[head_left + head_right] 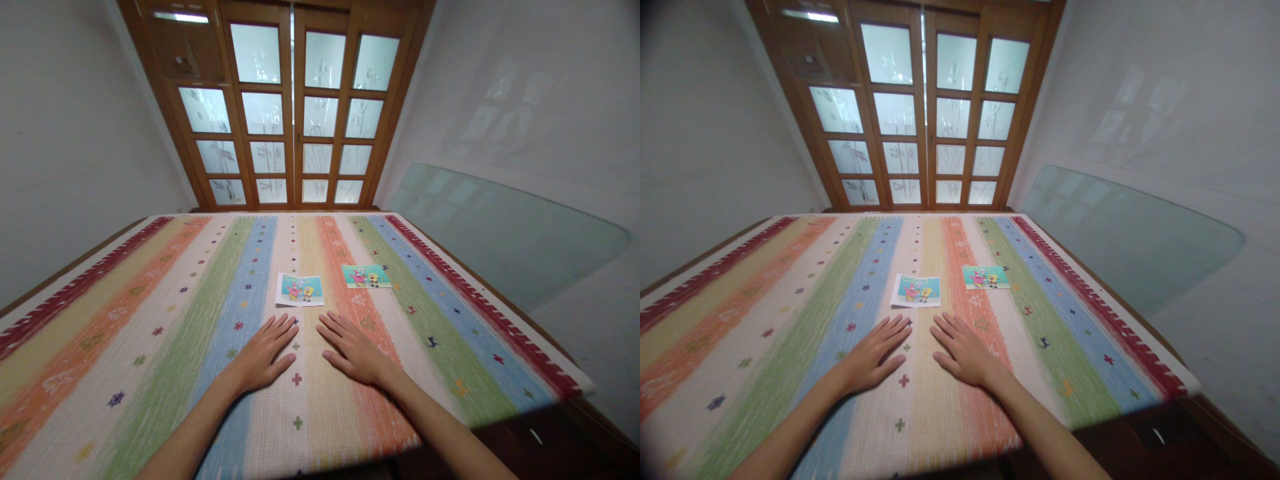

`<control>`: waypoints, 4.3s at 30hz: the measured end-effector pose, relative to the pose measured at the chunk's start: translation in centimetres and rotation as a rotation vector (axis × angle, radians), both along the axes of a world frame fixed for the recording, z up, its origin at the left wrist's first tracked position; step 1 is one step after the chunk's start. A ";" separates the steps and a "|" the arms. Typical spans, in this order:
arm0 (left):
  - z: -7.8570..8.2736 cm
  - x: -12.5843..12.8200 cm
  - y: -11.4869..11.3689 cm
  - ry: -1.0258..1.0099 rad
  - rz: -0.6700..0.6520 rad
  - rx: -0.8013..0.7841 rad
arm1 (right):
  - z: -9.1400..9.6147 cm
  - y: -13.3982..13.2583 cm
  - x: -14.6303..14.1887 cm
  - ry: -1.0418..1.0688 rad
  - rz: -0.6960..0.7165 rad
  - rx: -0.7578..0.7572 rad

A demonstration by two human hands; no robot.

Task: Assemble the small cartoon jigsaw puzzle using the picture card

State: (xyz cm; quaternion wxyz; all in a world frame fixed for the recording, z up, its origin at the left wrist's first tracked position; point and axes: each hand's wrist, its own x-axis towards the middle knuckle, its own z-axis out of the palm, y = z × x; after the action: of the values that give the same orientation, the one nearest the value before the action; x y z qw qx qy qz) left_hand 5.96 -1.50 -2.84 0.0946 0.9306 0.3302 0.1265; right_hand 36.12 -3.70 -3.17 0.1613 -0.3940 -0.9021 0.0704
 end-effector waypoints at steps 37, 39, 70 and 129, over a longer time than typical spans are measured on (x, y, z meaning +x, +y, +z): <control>0.2 0.1 -0.1 0.006 0.004 -0.004 | 0.2 0.0 0.0 0.000 -0.005 -0.009; 0.2 0.1 -0.1 -0.005 0.002 -0.002 | 0.2 0.0 0.0 0.003 -0.007 -0.006; 0.1 0.1 0.0 0.020 0.009 0.000 | 0.5 0.0 -0.1 -0.026 -0.005 -0.019; 0.0 -9.2 2.7 -0.050 0.766 0.214 | 1.4 7.8 6.9 0.427 -0.669 0.072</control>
State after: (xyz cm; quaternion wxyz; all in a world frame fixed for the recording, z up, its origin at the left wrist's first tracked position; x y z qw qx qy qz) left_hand -3.23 1.21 -2.87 -0.0491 0.7412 0.6361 0.2088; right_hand 43.07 4.15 -1.81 0.3729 -0.6369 -0.6719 0.0626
